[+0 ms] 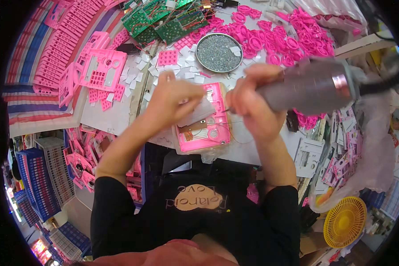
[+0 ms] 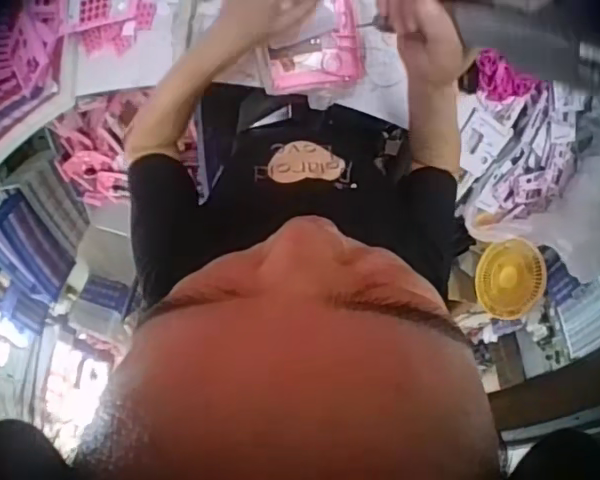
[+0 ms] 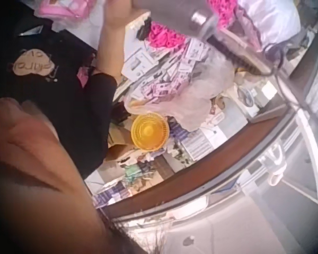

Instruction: Assembling the internal circuit boards and casings of toy calculators using a glue gun and electric screwdriver.

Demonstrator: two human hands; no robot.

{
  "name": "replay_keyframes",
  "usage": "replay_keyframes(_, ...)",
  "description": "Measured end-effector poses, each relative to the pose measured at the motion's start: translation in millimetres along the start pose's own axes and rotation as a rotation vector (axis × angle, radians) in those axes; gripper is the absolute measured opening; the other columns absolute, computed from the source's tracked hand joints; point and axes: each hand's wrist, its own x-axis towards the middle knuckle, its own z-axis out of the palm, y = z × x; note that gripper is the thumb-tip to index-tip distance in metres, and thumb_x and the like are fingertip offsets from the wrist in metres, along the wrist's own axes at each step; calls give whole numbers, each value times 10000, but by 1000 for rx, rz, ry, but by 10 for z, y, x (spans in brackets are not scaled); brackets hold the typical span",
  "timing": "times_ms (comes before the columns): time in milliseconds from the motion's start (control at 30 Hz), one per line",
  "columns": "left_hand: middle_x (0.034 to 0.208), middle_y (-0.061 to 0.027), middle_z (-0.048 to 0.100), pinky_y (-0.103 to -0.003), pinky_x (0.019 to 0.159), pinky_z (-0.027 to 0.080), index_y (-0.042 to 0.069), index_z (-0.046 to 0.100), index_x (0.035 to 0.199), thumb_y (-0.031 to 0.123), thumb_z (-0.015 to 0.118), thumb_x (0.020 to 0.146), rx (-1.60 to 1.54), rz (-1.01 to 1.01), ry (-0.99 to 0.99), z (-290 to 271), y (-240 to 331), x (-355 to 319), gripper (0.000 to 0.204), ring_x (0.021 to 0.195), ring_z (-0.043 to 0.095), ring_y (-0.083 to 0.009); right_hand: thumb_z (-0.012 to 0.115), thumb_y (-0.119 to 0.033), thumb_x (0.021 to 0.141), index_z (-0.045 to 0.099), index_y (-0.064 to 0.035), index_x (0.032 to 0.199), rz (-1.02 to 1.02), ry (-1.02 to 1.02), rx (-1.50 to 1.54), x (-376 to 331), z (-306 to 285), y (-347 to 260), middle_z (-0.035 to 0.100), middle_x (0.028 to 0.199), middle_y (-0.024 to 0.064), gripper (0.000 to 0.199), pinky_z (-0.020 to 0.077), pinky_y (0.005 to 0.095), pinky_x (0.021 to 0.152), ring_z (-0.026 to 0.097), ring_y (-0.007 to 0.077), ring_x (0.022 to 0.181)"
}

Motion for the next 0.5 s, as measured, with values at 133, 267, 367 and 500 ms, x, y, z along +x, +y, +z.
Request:
replay_keyframes(133, 709, 24, 617, -403, 784, 322, 145, 660, 831, 152, 736, 786, -179, -181, -73, -55, 287, -390, 88, 672, 586, -167, 658, -232, 910, 467, -76, 1114, 20, -153, -15, -62, 337, 35, 461, 595, 13, 320, 409, 316, 516, 435, 133, 520)
replay_keyframes(267, 702, 27, 609, -376, 787, 318, 142, 642, 825, 151, 783, 747, -140, -175, -6, -39, 305, -478, 161, 658, 579, -166, 673, -253, 910, 459, -81, 1071, 64, -161, -70, -83, 459, 90, 445, 570, 7, 318, 389, 303, 482, 431, 136, 506)
replay_keyframes(367, 726, 18, 607, -383, 800, 316, 140, 631, 815, 170, 790, 739, -117, -161, 21, -36, 290, -520, 179, 685, 583, -178, 675, -245, 909, 460, -76, 1064, 86, -169, -94, -99, 486, 150, 445, 574, 10, 314, 386, 302, 480, 434, 138, 506)
replay_keyframes(500, 808, 12, 598, -424, 833, 312, 147, 630, 860, 221, 796, 728, 101, -76, -26, -40, 283, -549, 224, 763, 587, -192, 675, -238, 909, 458, -69, 1062, 102, -199, -115, -109, 492, 198, 452, 595, 15, 315, 381, 304, 480, 429, 139, 512)
